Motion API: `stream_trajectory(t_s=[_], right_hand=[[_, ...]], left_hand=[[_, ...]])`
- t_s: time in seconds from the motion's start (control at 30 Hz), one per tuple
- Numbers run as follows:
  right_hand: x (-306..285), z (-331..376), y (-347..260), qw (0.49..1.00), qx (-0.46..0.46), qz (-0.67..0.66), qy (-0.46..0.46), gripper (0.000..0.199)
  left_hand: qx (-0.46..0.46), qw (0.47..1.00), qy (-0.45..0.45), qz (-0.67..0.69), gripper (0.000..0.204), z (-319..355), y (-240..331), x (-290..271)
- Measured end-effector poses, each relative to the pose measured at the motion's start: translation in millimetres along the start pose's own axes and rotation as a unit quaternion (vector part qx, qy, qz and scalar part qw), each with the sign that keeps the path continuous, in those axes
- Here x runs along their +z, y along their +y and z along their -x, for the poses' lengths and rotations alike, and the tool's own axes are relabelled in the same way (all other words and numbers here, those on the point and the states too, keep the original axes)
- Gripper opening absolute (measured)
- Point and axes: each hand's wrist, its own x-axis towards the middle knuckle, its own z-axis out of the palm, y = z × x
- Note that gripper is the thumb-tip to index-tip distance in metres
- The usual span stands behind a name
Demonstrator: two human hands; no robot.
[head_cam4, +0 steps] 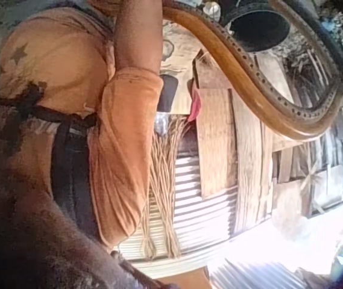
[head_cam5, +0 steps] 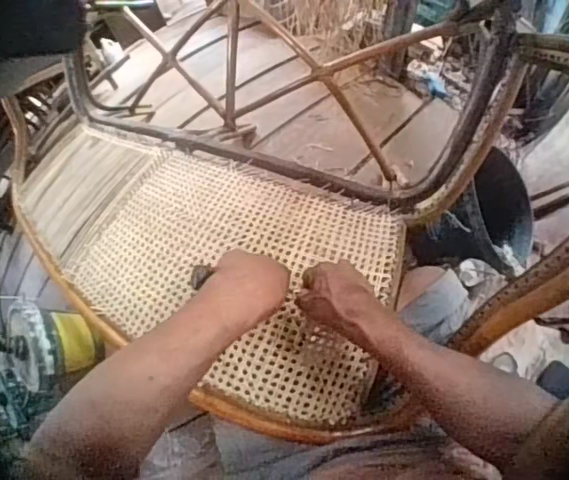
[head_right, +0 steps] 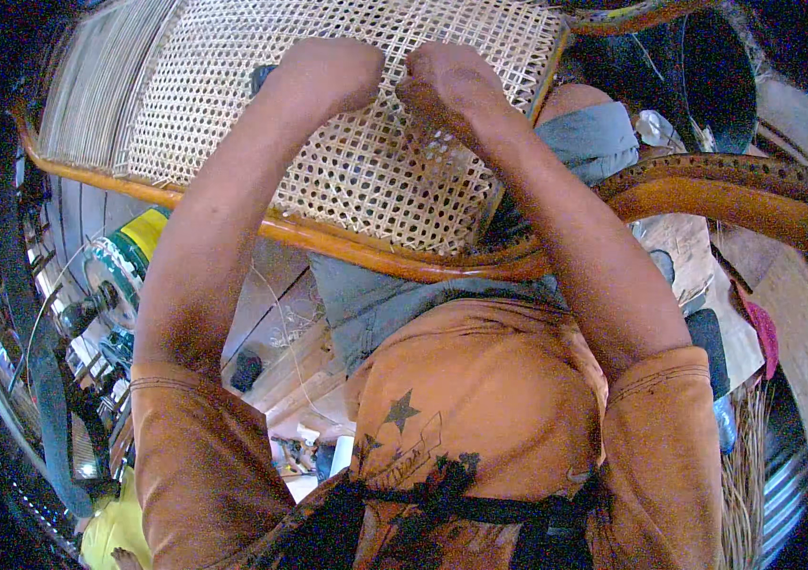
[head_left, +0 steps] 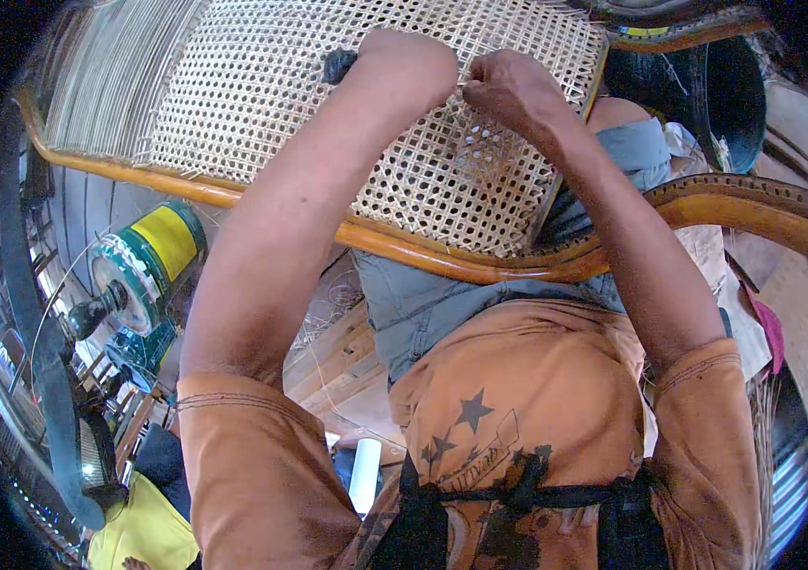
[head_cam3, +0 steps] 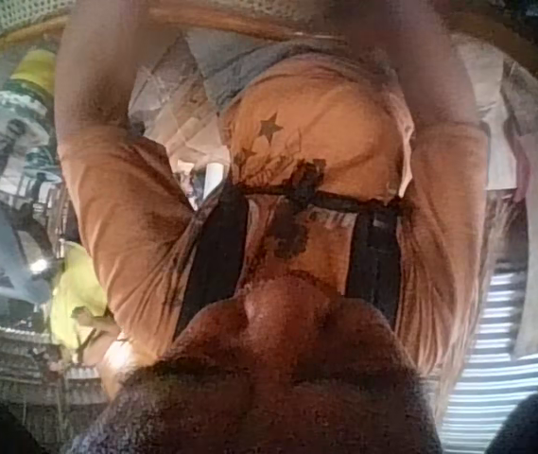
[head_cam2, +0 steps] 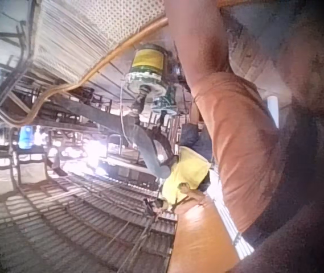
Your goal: Weaving rattan strands into a furniture frame to create a seat.
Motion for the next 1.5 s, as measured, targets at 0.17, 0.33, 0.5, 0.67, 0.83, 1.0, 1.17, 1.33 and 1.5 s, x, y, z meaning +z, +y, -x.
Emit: stream_trajectory(t_s=[0.17, 0.33, 0.5, 0.67, 0.83, 1.0, 1.17, 1.33, 1.5], right_hand=[[2.6, 1.7, -12.5, 0.997, 0.029, 0.067, 0.027, 0.024], [0.1, 3.9, -24.5, 0.986, -0.045, 0.157, 0.044, 0.019], [1.0, 2.1, -4.5, 0.948, -0.25, 0.17, 0.1, 0.021], [-0.6, -2.2, -6.1, 0.951, -0.203, 0.221, 0.067, 0.014], [-28.7, 32.4, -18.5, 0.944, -0.196, 0.26, 0.046, 0.015], [-44.9, 21.1, 18.8, 0.926, -0.245, 0.286, -0.014, 0.014], [-57.5, 18.2, 28.3, 0.965, -0.169, 0.184, 0.081, 0.023], [-71.7, 18.5, -1.4, 0.987, -0.045, 0.152, -0.001, 0.025], [-65.8, 13.1, -5.4, 0.956, -0.28, 0.059, 0.062, 0.027]], left_hand=[[-0.005, 0.997, 0.011, 0.079, 0.022, 5.0, -10.4, 15.8], [-0.064, 0.996, 0.009, 0.068, 0.025, 11.4, -4.7, 10.7], [-0.126, 0.989, -0.038, 0.063, 0.029, 19.9, -23.6, 6.4], [-0.136, 0.986, -0.035, 0.091, 0.031, 36.2, -25.0, 11.6], [-0.171, 0.977, -0.018, 0.129, 0.031, 58.9, -28.8, 23.0], [-0.178, 0.975, 0.014, 0.135, 0.03, 62.6, -34.3, 35.2], [-0.255, 0.96, 0.012, 0.117, 0.031, 93.6, -65.2, 43.9], [-0.233, 0.944, 0.129, 0.195, 0.051, 97.4, -74.7, 45.9], [-0.203, 0.945, 0.093, 0.237, 0.046, 52.3, -33.5, 46.4]])
